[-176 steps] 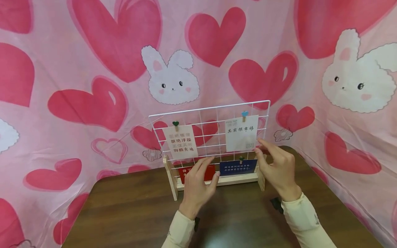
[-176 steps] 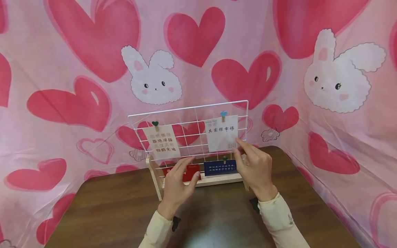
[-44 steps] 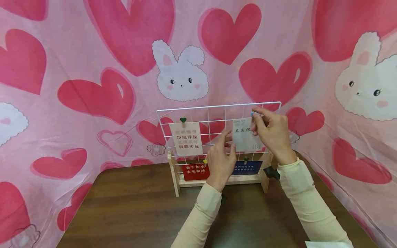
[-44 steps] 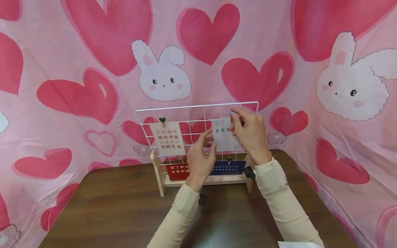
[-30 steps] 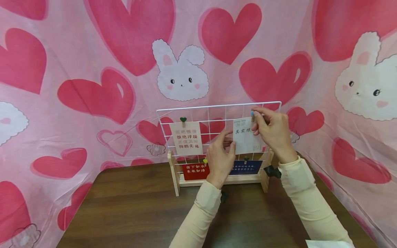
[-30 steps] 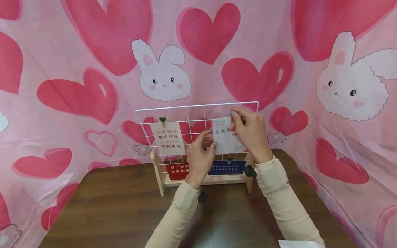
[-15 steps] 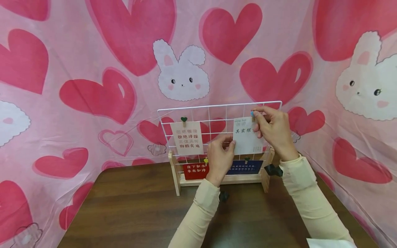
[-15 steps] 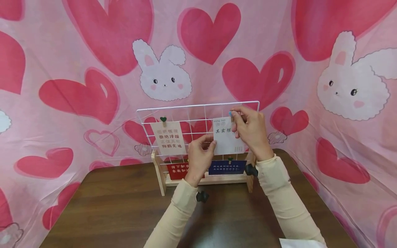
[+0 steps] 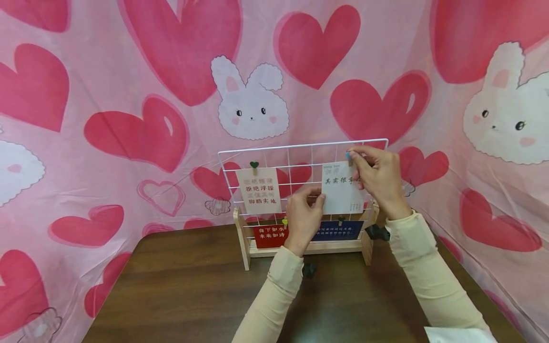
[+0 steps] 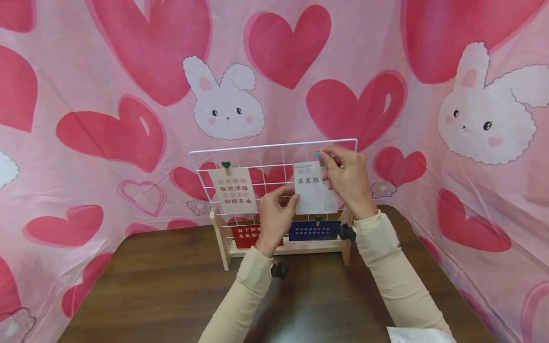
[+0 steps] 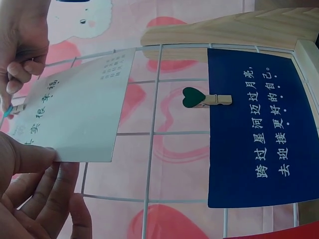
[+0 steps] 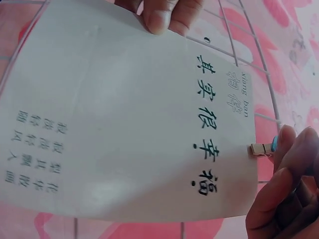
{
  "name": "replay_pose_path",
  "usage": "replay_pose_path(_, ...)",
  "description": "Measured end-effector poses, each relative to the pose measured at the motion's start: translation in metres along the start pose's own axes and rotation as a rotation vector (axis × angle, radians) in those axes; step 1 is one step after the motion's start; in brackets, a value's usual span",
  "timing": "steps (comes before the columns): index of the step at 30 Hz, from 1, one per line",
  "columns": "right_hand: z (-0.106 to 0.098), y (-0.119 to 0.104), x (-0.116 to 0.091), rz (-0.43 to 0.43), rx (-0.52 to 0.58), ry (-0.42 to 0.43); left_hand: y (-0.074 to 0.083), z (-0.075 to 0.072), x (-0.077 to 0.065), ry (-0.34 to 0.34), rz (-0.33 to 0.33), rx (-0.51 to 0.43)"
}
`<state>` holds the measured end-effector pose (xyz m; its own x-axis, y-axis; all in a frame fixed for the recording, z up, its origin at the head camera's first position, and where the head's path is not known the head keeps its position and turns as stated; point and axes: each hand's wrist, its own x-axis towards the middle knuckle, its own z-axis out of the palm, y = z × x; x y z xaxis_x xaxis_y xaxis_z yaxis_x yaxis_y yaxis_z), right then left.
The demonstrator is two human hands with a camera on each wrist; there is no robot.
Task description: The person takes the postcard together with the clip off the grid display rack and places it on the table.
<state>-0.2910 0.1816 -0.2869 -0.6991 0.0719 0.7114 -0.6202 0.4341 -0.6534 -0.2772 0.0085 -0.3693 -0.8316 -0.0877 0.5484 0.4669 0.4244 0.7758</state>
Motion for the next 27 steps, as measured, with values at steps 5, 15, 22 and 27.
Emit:
replay_pose_path(5, -0.004, -0.006, -0.001, -0.008, 0.006, 0.027, 0.002, -0.002, -0.001, -0.01, -0.008, -0.003)
replay_pose_path(15, -0.012, -0.014, -0.014, 0.007, -0.037, -0.021, 0.005, -0.008, -0.002, -0.02, -0.02, -0.008)
replay_pose_path(22, -0.019, -0.013, -0.029, 0.02, -0.029, -0.006, 0.005, -0.012, -0.006, -0.024, -0.044, -0.014)
replay_pose_path(27, -0.023, -0.009, -0.039, 0.025, -0.013, 0.011, 0.002, -0.017, -0.011, -0.027, -0.086, -0.049)
